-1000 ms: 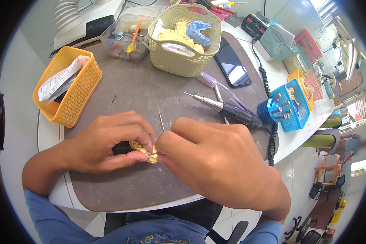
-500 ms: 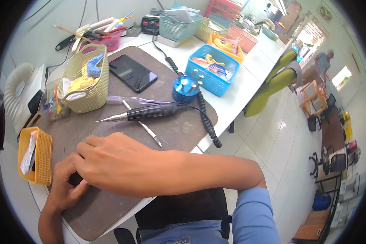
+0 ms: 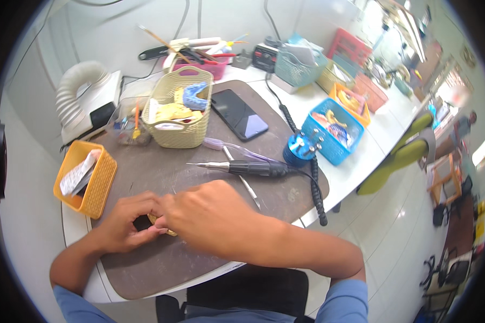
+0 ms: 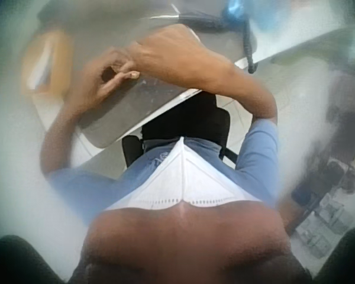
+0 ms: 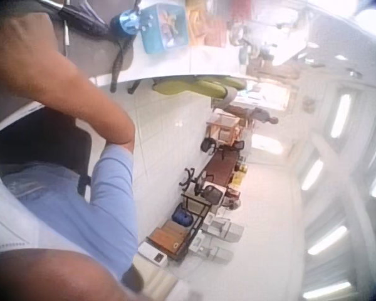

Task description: The person uses a rotary handpiece to grind and shape a small yellow dental component, likely a crown or bridge, while holding it under a suction tube. They switch between different burs and brushes to refine the surface and clean the object. The person also handles a yellow dental cast model, placing the component into a specific slot to check the fit.

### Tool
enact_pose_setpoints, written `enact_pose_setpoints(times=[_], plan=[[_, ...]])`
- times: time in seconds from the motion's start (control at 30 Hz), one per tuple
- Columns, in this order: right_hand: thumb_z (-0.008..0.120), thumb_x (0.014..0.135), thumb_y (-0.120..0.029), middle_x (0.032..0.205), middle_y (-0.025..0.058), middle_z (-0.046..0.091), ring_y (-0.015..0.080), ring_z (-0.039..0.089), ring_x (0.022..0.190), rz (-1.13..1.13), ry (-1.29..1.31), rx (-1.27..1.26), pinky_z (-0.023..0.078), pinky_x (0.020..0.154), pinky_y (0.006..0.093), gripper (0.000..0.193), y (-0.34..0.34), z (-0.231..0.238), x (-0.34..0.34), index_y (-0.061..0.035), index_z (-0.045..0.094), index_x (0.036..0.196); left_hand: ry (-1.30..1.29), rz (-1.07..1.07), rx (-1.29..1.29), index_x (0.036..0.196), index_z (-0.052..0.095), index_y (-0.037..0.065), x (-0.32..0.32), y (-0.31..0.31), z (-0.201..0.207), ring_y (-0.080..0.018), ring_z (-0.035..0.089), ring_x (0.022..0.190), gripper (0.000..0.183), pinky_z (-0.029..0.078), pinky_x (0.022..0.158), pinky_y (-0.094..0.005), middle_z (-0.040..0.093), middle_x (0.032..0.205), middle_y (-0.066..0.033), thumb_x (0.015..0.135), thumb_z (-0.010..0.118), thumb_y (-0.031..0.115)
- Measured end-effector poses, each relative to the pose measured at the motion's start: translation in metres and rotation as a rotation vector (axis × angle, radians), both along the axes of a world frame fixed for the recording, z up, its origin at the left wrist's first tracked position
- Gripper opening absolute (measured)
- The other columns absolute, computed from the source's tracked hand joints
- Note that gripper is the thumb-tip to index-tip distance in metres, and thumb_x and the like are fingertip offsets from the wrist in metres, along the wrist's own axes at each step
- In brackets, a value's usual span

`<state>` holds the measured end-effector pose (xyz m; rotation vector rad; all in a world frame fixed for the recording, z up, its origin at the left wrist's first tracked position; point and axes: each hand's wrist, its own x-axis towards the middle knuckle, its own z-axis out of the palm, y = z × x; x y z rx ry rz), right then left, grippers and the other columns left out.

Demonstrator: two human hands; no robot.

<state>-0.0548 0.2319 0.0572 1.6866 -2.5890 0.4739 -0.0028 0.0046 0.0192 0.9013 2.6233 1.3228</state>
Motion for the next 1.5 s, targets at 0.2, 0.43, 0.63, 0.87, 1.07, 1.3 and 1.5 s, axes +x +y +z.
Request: enact_pose_setpoints(times=[0.2, 0.43, 0.63, 0.87, 1.07, 1.3, 1.5], plan=[[0.075, 0.083, -0.018, 0.075, 0.0048, 0.061, 0.0273, 0.063, 0.069, 0.111, -0.025, -0.196, 0.049, 0.058, 0.0374, 0.020, 0.001, -0.006, 0.001, -0.0082, 0.064, 0.098, -0.036, -0.026, 0.035, 0.100, 0.063, 0.004, 0.004, -0.007, -0.006, -0.0285, 0.062, 0.099, 0.018, 0.049, 0.085, -0.0373, 0.064, 0.106, -0.0106, 0.086, 0.073, 0.011], [0.079, 0.078, -0.011, 0.075, 0.0070, 0.063, 0.0248, 0.063, 0.065, 0.072, -0.152, -0.175, 0.048, 0.056, 0.0349, 0.014, -0.008, 0.003, 0.012, -0.0071, 0.069, 0.086, -0.005, -0.076, 0.101, 0.100, 0.062, 0.004, 0.006, -0.012, -0.013, -0.0291, 0.062, 0.103, 0.017, 0.050, 0.087, -0.0376, 0.063, 0.110, -0.0097, 0.087, 0.072, 0.011], [0.079, 0.079, -0.008, 0.077, 0.0078, 0.066, 0.0194, 0.064, 0.063, -0.050, -0.236, -0.306, 0.049, 0.057, 0.0299, 0.012, -0.006, -0.004, 0.017, -0.0050, 0.071, 0.089, 0.004, -0.045, 0.069, 0.100, 0.064, 0.005, 0.005, -0.007, -0.010, -0.0278, 0.062, 0.103, 0.017, 0.050, 0.086, -0.0367, 0.063, 0.112, -0.0092, 0.086, 0.072, 0.008], [0.074, 0.081, -0.004, 0.081, 0.0071, 0.067, 0.0153, 0.065, 0.070, -0.224, -0.287, -0.561, 0.051, 0.062, 0.0273, 0.012, 0.003, -0.017, 0.006, -0.0021, 0.071, 0.092, 0.090, 0.062, -0.018, 0.096, 0.063, 0.004, 0.008, -0.008, -0.004, -0.0269, 0.062, 0.104, 0.017, 0.051, 0.085, -0.0357, 0.064, 0.110, -0.0094, 0.082, 0.072, 0.002], [0.072, 0.083, -0.008, 0.090, 0.0118, 0.068, 0.0281, 0.068, 0.077, -0.324, -0.047, -0.348, 0.054, 0.071, 0.0369, 0.015, 0.004, -0.041, -0.010, -0.0036, 0.064, 0.094, 0.210, 0.154, 0.003, 0.094, 0.062, 0.004, 0.006, -0.009, -0.010, -0.0273, 0.062, 0.102, 0.016, 0.050, 0.086, -0.0356, 0.066, 0.106, -0.0098, 0.081, 0.072, 0.001], [0.072, 0.086, -0.016, 0.074, 0.0108, 0.065, 0.0269, 0.065, 0.064, -0.634, 0.062, -0.437, 0.049, 0.059, 0.0367, 0.027, 0.030, -0.033, -0.004, -0.0043, 0.065, 0.110, 0.230, 0.215, -0.019, 0.095, 0.063, 0.002, 0.005, -0.008, -0.009, -0.0270, 0.064, 0.100, 0.016, 0.050, 0.086, -0.0344, 0.066, 0.106, -0.0116, 0.080, 0.071, 0.000], [0.064, 0.093, -0.029, 0.067, 0.0173, 0.066, 0.0375, 0.067, 0.067, -0.730, 0.024, -0.008, 0.051, 0.064, 0.0474, 0.046, 0.064, -0.027, -0.019, -0.0016, 0.056, 0.130, 0.182, 0.328, 0.049, 0.092, 0.063, 0.001, 0.001, -0.006, -0.012, -0.0250, 0.063, 0.101, 0.013, 0.048, 0.089, -0.0331, 0.065, 0.107, -0.0119, 0.080, 0.068, -0.001]])
